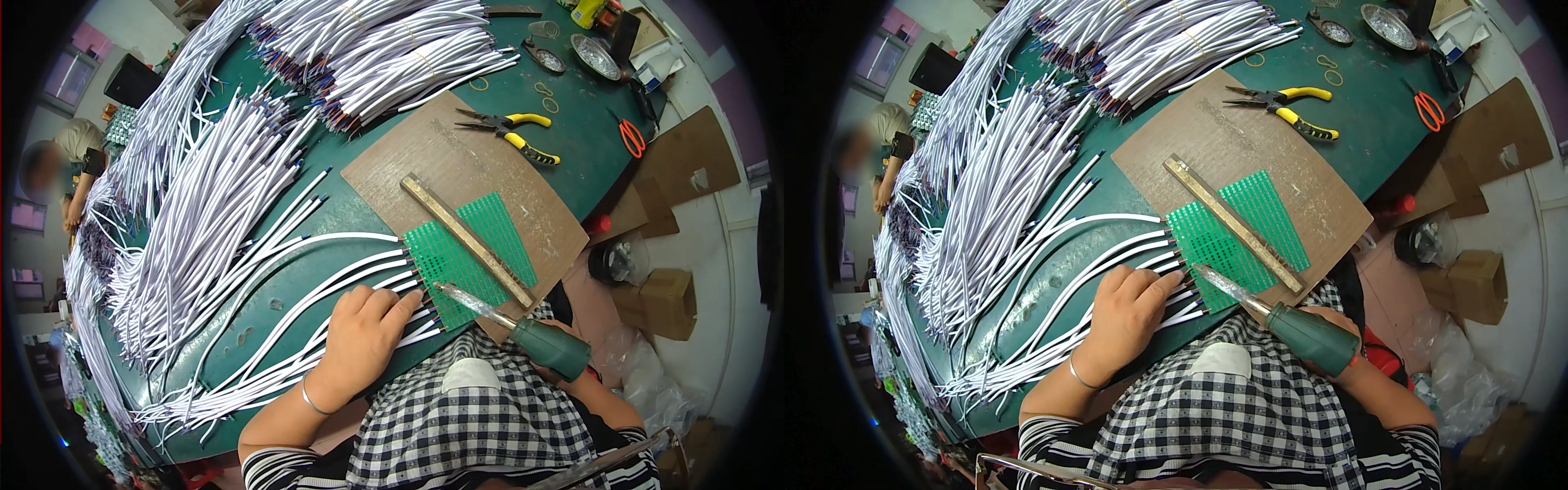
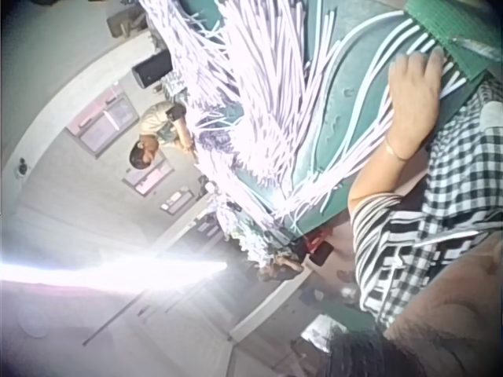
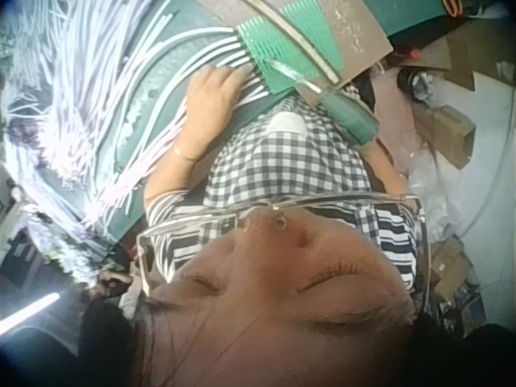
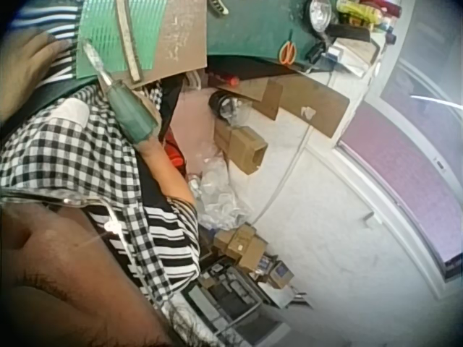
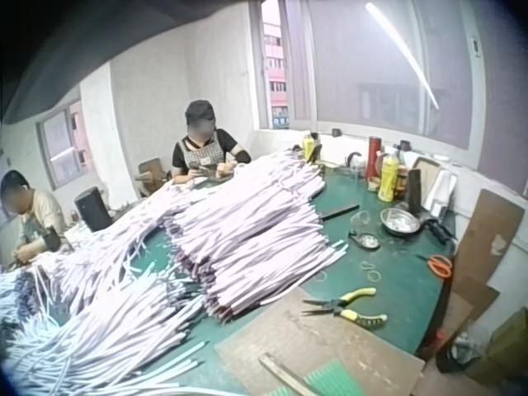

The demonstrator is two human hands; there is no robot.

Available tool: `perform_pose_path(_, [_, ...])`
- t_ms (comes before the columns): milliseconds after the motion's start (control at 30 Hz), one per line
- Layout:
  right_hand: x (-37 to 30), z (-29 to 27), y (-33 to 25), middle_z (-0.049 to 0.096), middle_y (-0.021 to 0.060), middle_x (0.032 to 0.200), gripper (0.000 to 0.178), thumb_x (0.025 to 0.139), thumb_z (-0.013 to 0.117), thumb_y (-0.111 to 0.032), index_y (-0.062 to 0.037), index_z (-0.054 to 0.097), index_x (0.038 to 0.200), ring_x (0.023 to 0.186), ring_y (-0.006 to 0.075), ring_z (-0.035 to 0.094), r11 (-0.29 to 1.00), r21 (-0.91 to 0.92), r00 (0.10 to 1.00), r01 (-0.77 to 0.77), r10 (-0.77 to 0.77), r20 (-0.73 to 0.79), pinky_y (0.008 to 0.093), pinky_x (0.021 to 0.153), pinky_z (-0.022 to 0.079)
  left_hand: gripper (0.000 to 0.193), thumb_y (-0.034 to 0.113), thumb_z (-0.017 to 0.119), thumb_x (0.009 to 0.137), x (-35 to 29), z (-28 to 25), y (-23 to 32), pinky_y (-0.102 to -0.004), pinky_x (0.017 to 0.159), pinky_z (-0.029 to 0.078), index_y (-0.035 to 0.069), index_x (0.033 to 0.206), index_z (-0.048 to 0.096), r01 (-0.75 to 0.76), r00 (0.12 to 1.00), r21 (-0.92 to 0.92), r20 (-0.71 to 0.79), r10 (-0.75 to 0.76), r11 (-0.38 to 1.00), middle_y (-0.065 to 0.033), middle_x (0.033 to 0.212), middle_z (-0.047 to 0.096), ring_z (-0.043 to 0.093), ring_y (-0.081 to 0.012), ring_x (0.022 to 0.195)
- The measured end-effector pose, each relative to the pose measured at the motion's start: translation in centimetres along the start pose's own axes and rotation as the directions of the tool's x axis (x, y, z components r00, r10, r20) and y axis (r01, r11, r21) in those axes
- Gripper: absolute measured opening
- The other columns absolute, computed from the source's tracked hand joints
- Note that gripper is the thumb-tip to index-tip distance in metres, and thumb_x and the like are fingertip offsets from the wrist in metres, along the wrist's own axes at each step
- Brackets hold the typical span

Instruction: The person solders wires onto a green grid board using a soldering tool, trims the wire ends with pliers, solders additional wires to the board, and detaches the assembled wires from the board by hand.

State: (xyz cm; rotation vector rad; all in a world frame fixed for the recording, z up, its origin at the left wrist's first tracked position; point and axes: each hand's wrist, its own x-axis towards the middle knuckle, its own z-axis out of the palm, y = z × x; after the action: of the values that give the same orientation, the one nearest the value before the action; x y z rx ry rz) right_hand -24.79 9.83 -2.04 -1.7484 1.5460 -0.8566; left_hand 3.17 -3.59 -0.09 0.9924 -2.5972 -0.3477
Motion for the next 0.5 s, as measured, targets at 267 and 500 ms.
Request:
perform_pose_path(267, [-0.5,0.0,1.1,0.064,0.0105,0.097,0.043,0.076,0.069,-0.019,0.0003,0.054,0.111,0.087,0.0231,0.064,0.978,-0.133,0.987,0.159,-0.157,0.021,0.0319,0.079,0.051,0.035,0.008,0.063,0.067,1.2,-1.2,0.0,-0.0334,0.061,0.041,0.01,0.102,0.061,-0.085,0.99,0.036,0.113,0.081,0.996,-0.0043,0.075,0.046,0.049,-0.0203,0.068])
perform_pose_path(500, [-0.8,0.4,2.6,0.064,0.011,0.097,0.044,0.076,0.069,-0.023,0.0015,0.054,0.109,0.087,0.024,0.064,0.932,-0.246,0.963,0.268,-0.263,0.051,0.0326,0.077,0.051,0.037,0.011,0.064,0.067,1.8,-1.7,0.4,-0.0342,0.062,0.044,0.009,0.104,0.059,-0.088,0.977,0.059,0.2,0.074,0.994,-0.0065,0.077,0.048,0.052,-0.0227,0.07])
